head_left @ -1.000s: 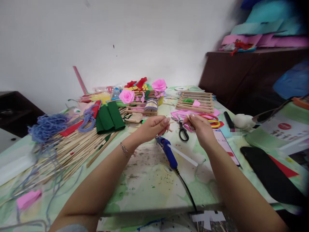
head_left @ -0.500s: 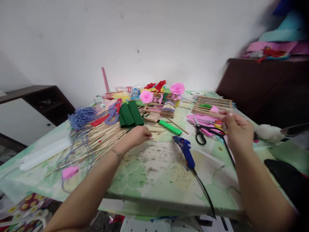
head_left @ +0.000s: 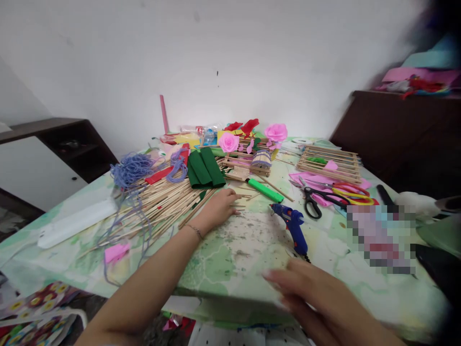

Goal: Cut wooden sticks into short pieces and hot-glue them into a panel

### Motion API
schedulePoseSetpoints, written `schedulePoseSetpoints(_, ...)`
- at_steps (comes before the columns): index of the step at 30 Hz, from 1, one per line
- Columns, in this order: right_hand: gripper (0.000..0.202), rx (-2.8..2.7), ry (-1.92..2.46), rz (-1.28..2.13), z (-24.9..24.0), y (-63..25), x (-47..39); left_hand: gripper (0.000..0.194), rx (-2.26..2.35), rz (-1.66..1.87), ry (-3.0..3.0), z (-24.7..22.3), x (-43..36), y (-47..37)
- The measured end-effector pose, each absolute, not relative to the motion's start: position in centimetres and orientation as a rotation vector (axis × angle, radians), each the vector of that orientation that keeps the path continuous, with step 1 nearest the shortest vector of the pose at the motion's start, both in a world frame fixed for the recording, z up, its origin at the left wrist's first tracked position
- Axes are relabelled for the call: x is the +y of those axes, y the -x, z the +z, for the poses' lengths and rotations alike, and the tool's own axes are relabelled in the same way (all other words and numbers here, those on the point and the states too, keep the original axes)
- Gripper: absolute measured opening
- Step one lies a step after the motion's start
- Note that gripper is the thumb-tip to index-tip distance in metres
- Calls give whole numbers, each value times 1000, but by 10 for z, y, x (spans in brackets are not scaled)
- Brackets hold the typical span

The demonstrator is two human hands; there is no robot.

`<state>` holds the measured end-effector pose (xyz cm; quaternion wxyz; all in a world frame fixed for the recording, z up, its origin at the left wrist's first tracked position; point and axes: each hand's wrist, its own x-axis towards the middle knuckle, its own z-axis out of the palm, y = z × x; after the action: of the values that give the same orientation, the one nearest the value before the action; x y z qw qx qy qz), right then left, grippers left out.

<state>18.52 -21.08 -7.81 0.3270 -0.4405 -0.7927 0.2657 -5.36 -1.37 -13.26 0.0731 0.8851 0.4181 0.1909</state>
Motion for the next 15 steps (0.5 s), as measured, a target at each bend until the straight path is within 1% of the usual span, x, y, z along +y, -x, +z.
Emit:
schedulePoseSetpoints(2, 36, -2224, 1213, 703, -77, -157, -180, 43, 1292, 556, -2619, -134, -11, 60)
schedulePoseSetpoints(3, 36, -2240, 1292, 674, -78, -145, -165, 42, 1293, 545, -2602, -135, -10, 63)
schedulePoseSetpoints(6, 25, -2267, 1460, 597, -85, -123, -129, 31, 1272, 574, -2533, -133, -6, 76)
schedulePoseSetpoints(8, 16, -2324, 1435, 463, -93, -114, -109, 24, 1278, 652, -2467, -131, -3, 83)
schedulePoseSetpoints(10, 13, -2381, 1355, 366, -102, -108, -92, 24, 1320, 733, -2416, -130, -1, 88)
schedulePoseSetpoints(13, 13, -2416, 1305, 300, -111, -99, -74, 25, 1373, 743, -2400, -130, 1, 89)
schedulePoseSetpoints(15, 19, -2421, 1293, 244, -113, -96, -72, 25, 1394, 735, -2399, -130, 1, 89)
